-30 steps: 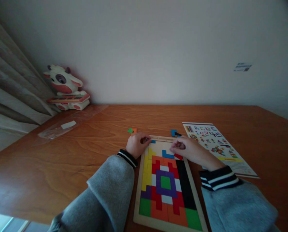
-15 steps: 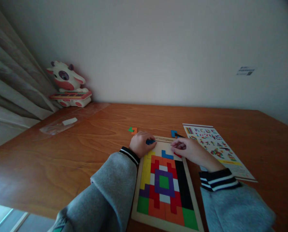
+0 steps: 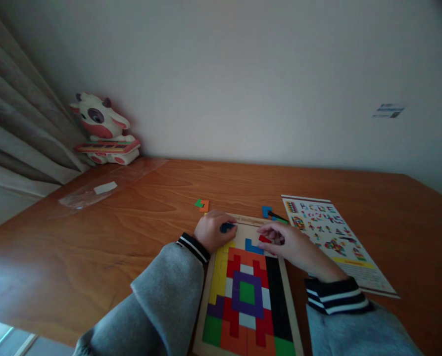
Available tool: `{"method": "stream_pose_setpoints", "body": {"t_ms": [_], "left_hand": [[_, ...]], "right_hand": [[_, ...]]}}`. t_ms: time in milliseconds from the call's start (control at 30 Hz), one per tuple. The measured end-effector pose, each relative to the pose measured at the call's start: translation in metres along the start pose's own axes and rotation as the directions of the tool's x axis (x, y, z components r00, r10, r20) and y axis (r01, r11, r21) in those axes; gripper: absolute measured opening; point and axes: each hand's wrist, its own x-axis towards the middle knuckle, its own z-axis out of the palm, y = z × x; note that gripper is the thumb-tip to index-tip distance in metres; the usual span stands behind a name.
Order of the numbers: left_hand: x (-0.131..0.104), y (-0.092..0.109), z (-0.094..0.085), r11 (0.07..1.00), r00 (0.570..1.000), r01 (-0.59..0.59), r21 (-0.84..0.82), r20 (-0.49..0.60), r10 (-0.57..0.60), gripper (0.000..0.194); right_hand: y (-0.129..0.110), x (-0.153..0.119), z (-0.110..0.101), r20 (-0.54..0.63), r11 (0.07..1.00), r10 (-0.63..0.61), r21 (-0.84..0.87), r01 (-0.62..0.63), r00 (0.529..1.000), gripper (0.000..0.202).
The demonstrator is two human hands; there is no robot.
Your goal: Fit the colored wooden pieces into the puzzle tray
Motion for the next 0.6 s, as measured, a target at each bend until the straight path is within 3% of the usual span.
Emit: {"method": "stream_pose_setpoints", "body": {"t_ms": [433, 600], "left_hand": [[-0.0077, -0.0080, -0.0016, 0.991, 0.994, 0.105, -0.082, 0.050, -0.101, 0.018], [-0.0094, -0.0050, -0.0038, 0.984, 0.999, 0.047, -0.170, 0.028, -0.042, 0.009]], "right_hand": [[-0.0033, -0.0009, 0.0032, 0.004, 0.998, 0.019, 0.051, -0.020, 1.000, 0.026], [-0.0025, 0.0007, 0.0008, 0.049, 0.993, 0.019, 0.112, -0.025, 0.999, 0.024]]}}
